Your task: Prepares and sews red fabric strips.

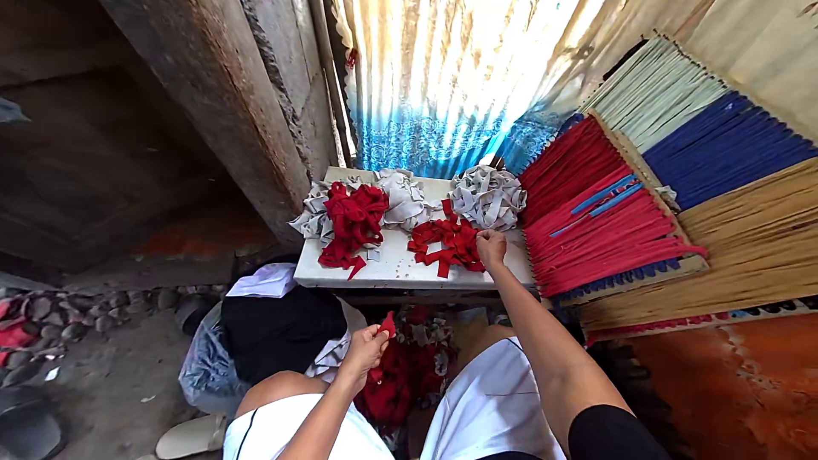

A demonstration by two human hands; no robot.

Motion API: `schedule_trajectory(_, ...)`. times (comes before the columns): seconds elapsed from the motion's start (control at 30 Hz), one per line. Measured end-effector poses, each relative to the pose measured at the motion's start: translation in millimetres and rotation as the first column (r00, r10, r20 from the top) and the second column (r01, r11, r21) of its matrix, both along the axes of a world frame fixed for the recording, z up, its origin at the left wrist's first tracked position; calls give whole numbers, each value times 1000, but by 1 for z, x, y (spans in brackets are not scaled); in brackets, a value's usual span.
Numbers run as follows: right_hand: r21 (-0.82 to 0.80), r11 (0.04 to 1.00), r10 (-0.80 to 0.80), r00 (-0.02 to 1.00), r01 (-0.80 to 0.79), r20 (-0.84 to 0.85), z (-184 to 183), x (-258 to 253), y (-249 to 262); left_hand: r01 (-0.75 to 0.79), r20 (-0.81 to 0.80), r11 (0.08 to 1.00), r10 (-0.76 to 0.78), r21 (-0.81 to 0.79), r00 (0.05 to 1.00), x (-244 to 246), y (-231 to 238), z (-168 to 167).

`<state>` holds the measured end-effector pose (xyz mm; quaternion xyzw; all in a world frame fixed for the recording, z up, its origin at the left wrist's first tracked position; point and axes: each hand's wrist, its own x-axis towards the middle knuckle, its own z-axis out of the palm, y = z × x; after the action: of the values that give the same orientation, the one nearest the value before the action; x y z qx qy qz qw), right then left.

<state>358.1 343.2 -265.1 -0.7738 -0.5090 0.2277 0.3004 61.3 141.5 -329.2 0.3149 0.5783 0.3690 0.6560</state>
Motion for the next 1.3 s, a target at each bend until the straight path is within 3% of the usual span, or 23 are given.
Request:
schedule_trajectory(0.17, -196, 976, -86, 995, 94, 46, -10, -8, 25, 23, 33, 999, -24, 27, 999, 8, 2, -1)
schedule_trajectory(0.27, -195, 970, -141, 990, 144, 28, -15, -14, 32, 35, 55, 999, -37, 39, 998, 14, 3, -4)
schedule_trajectory(0.47, -139, 985, -91, 993, 100, 69, -4, -11, 44, 83, 81, 996, -84, 28, 993, 15, 4, -4)
schedule_trajectory(0.6, -88, 995, -32, 992, 42, 119, 33, -4, 51, 25, 80, 1000, -25, -1, 996, 14, 6, -3)
schedule_trajectory(0.73, -162, 986, 53, 980, -22, 192, 52, -1, 51, 5, 81, 1000, -5, -1, 997, 14, 4, 0)
schedule_trajectory(0.93, -191, 947, 310, 890, -258, 335, 8, -2, 50, 31, 72, 999, -30, -12, 997, 14, -3, 2)
schedule_trajectory(1.07, -198, 939, 342, 815, -280, 468, -27, -4, 53, 17, 58, 1000, -15, -26, 998, 11, -2, -1)
schedule_trajectory(1.3, -374, 897, 417, 736, -237, 534, 6, -16, 53, 26, 79, 999, -23, -37, 997, 16, 3, -3)
